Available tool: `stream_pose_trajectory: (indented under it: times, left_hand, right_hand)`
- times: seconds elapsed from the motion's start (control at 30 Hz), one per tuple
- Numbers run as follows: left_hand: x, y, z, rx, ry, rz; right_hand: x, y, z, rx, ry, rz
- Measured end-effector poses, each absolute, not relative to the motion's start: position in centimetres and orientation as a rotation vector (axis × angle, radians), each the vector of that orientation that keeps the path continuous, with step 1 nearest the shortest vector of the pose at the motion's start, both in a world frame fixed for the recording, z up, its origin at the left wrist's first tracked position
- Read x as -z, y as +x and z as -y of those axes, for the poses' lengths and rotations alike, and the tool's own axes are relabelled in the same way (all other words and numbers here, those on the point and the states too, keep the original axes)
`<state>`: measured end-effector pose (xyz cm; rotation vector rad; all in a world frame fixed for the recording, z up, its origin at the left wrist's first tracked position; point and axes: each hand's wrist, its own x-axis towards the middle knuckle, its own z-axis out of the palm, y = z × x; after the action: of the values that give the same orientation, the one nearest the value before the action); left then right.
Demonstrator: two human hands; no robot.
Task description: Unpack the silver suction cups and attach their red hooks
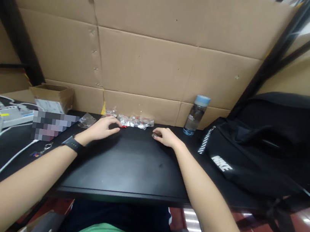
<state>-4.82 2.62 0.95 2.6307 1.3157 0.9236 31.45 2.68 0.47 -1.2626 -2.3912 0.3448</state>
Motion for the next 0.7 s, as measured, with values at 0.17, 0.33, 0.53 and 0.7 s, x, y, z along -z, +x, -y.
stream_pose_trajectory:
  times: [0.17, 0.33, 0.53, 0.7]
  left_hand:
    - [-0.6, -4.1, -2.3, -0.848, 2.639, -1.239]
    - [0.2, -3.9, -2.7, -0.754, 2.629, -1.352]
    - [0.8, -4.2, -3.1, -0.609, 2.618, -1.65]
    - [1.2, -4.1, -3.1, -0.501, 2.643, -1.665]
  right_hand:
    - [-0.4, 31.9, -2.9, -0.385, -1.252, 2.37]
    - [-0.2, 31.9, -3.5, -0.114, -1.19, 2.352]
    - [0.0, 31.9, -4.1, 0.015, -1.157, 2.36]
    - [-0.1, 32.5, -4.0, -0.092, -1.25, 2.292]
